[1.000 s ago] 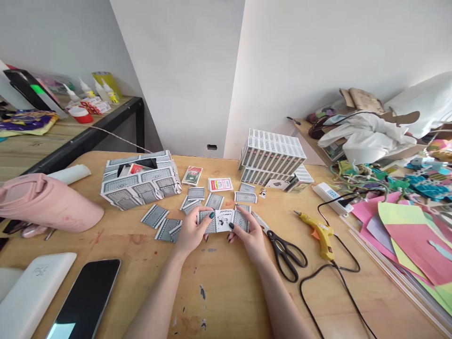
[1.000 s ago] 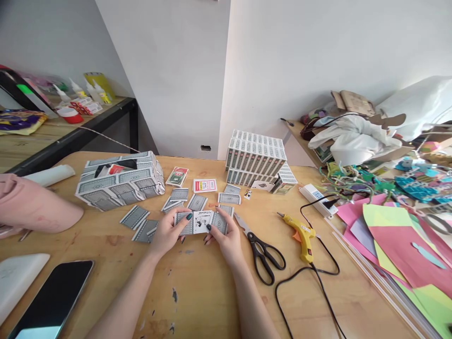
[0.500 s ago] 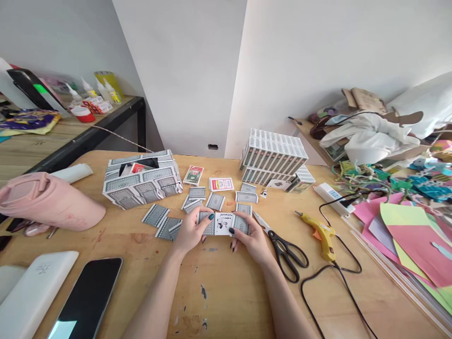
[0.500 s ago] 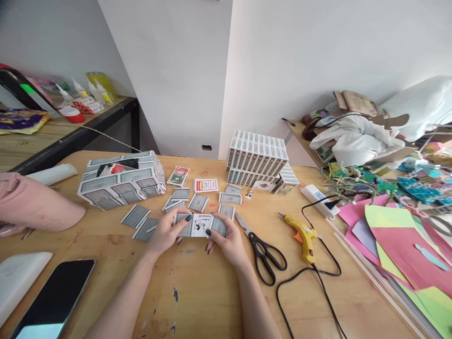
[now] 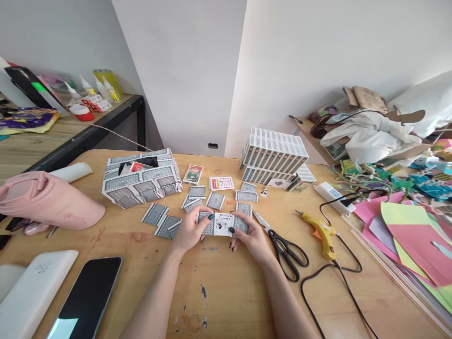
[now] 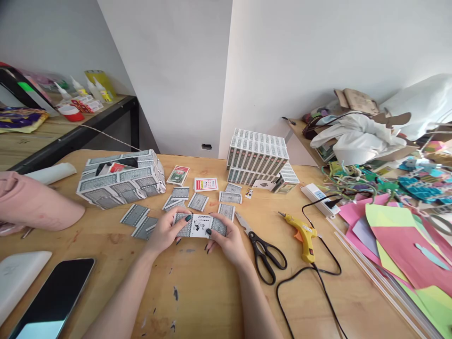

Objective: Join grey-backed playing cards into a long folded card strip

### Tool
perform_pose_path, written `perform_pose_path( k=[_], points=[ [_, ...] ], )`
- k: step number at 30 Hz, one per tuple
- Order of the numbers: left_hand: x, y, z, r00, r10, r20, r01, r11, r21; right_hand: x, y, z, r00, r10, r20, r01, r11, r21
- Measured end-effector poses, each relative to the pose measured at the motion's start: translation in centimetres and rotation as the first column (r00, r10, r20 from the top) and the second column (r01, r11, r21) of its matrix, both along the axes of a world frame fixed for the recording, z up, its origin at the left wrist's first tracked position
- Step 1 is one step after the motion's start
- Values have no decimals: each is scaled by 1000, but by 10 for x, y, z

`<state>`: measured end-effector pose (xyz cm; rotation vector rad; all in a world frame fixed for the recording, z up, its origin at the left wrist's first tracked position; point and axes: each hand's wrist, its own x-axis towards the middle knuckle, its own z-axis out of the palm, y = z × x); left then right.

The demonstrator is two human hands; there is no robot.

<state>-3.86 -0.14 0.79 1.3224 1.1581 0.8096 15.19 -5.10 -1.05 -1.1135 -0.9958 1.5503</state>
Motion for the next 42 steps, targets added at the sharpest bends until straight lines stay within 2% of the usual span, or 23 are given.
perform_pose_path(
  k=[14, 23, 33, 42],
  points=[
    [1, -2, 3, 1000, -17, 17, 17, 999, -31, 3, 1, -3, 998, 65, -2, -65, 998, 24],
    [2, -4, -1, 997, -34, -68, 30, 998, -60, 6, 1, -5, 991, 132, -6, -132, 991, 10],
    [8, -4, -9, 992, 67, -105, -49, 986, 162, 3, 0, -3, 995, 94, 11, -95, 996, 2],
    [13, -8, -12, 982, 90, -165, -51, 972, 228, 1, -1, -1, 996, 76, 44, -76, 997, 2]
  ],
)
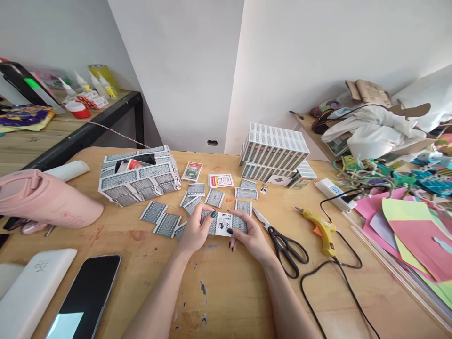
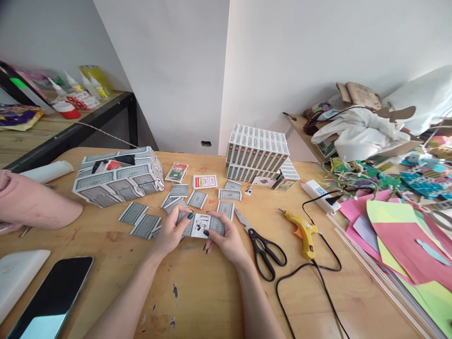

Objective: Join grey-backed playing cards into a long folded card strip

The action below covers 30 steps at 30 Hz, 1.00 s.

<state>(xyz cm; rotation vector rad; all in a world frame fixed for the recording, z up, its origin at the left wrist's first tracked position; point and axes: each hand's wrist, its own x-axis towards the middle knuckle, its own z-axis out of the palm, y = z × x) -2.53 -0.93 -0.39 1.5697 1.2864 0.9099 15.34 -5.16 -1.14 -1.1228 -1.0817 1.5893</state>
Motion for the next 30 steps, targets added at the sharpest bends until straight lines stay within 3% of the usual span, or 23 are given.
perform_pose_path(
  k=[30],
  points=[
    [17, -8, -2, 998, -50, 24, 49, 998, 34, -8, -4, 6, 999, 39, 37, -41, 998, 46]
  ],
)
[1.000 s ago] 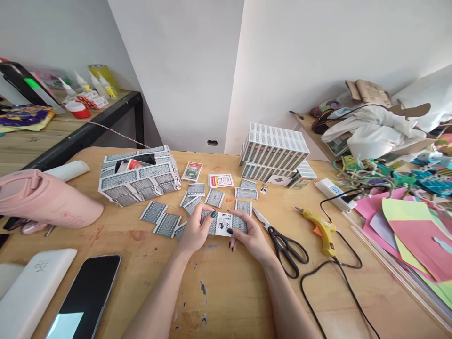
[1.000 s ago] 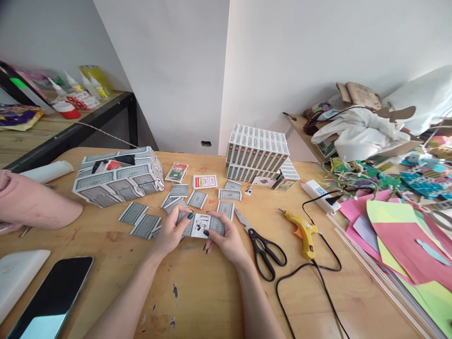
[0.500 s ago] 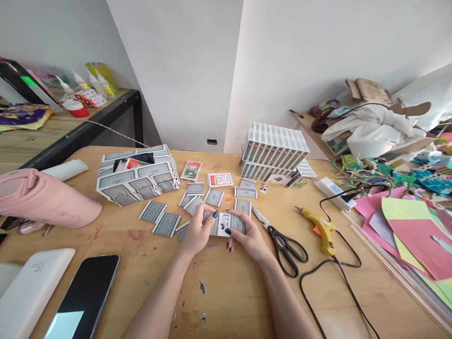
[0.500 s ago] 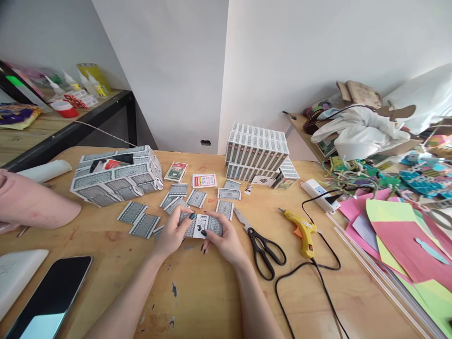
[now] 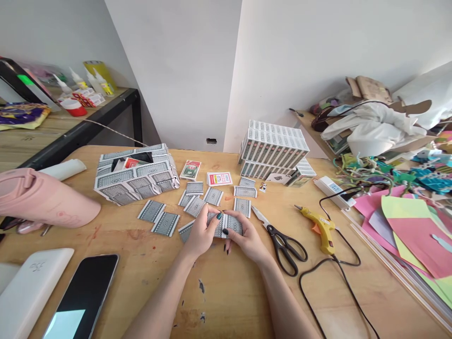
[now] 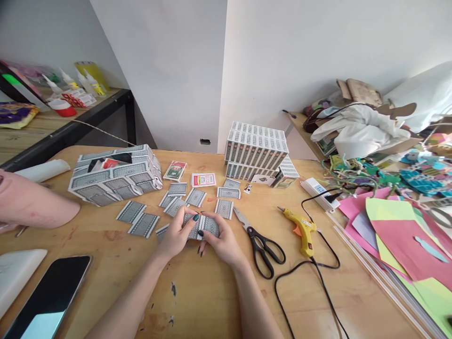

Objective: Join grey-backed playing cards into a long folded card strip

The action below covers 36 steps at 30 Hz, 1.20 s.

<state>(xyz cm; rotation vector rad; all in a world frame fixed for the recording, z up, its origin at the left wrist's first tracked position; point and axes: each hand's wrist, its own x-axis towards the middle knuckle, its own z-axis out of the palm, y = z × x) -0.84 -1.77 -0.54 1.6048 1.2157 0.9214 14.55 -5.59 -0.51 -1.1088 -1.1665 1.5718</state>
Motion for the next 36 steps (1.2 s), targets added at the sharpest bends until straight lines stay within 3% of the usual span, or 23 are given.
perform_pose_path(
  k=[5, 26, 28, 33, 36],
  points=[
    [-1, -1, 1, 1000, -2, 8, 3, 999, -52, 0, -1, 0, 999, 1, 46, -3, 999, 35],
    [1, -3, -2, 1000, 12, 18, -12, 1000, -21, -2, -3, -1, 998, -21, 62, 19, 999, 41],
    [4, -3, -2, 998, 12, 55, -11, 999, -33, -1, -2, -1, 997, -59, 56, 57, 997, 42],
    [8, -6, 1, 962, -68, 265, 132, 964, -230, 3, 3, -5, 953, -285, -105, 288, 957, 18],
    [7, -4, 4, 958, -5, 287, 66, 977, -203, 5, 7, -9, 894, -389, -221, 395, 919, -21]
  ],
)
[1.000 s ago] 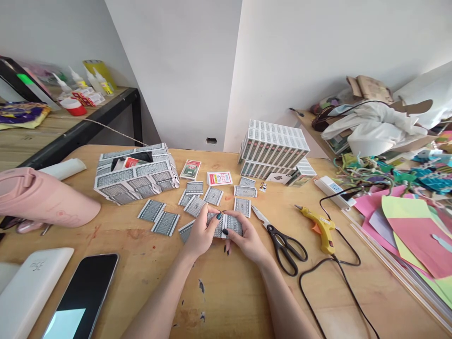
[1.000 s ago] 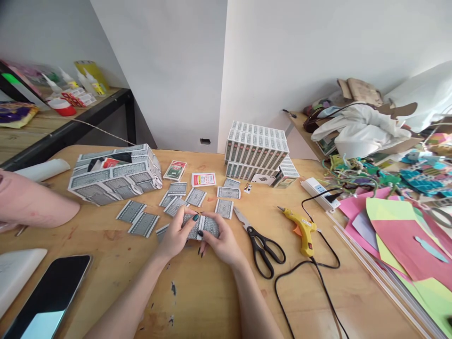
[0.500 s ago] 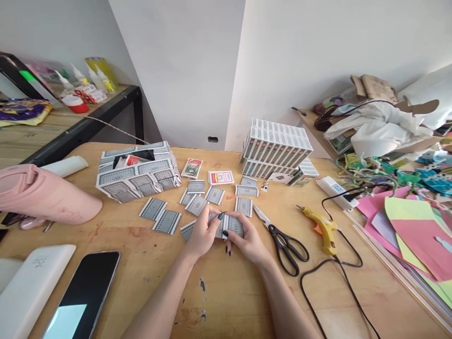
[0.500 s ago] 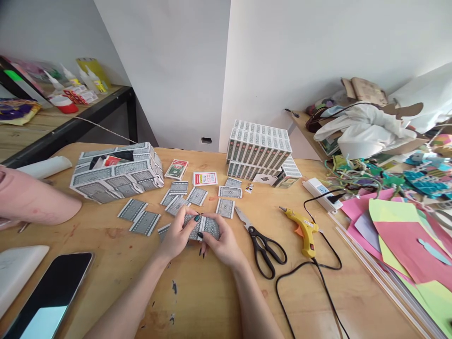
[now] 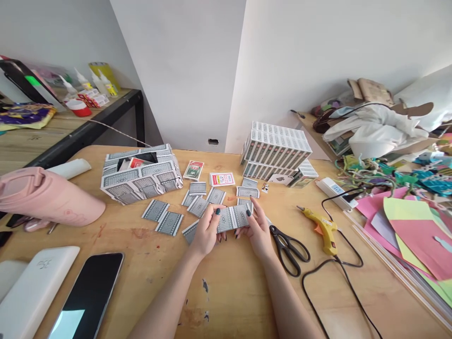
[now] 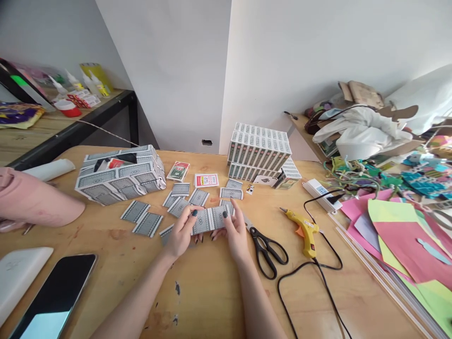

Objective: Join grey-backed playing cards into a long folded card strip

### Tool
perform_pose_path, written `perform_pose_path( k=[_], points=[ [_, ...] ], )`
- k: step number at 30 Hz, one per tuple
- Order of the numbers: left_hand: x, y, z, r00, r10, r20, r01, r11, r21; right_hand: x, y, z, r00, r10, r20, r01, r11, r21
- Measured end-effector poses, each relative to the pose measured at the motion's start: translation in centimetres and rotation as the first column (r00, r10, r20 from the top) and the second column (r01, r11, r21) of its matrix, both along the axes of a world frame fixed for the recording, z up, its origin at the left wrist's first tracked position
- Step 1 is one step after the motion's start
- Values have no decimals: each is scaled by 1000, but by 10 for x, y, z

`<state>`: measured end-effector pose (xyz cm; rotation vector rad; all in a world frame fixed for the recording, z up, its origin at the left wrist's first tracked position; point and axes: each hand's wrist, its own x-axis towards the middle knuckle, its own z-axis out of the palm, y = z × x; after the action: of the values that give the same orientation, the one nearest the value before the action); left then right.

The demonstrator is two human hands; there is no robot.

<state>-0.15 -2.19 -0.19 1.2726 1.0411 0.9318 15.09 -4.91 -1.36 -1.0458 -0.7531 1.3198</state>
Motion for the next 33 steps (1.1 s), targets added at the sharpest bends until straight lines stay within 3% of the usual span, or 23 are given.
perform_pose_path(
  k=[5, 9, 12, 23, 29, 33],
  points=[
    [-3, 5, -3, 987, 150, -62, -147, 988, 44, 0, 2, -5, 996, -83, 28, 83, 997, -6],
    [-3, 9, -4, 972, 200, -121, -187, 976, 111, -5, 1, -4, 994, 35, 100, -36, 999, 7],
    [-4, 12, 0, 967, 187, -170, -166, 977, 131, -7, 0, -4, 987, 85, 134, -86, 996, 3],
    [-8, 10, 6, 968, 186, -170, -202, 976, -83, -9, -3, -5, 987, 121, 107, -122, 993, 2],
    [-7, 12, 4, 953, 230, -196, -233, 972, 7, -9, -1, -9, 983, 111, 145, -117, 993, 34],
    [-7, 11, 4, 964, 191, -184, -200, 979, -35, -8, 0, -9, 982, 142, 123, -146, 989, 26]
  ],
)
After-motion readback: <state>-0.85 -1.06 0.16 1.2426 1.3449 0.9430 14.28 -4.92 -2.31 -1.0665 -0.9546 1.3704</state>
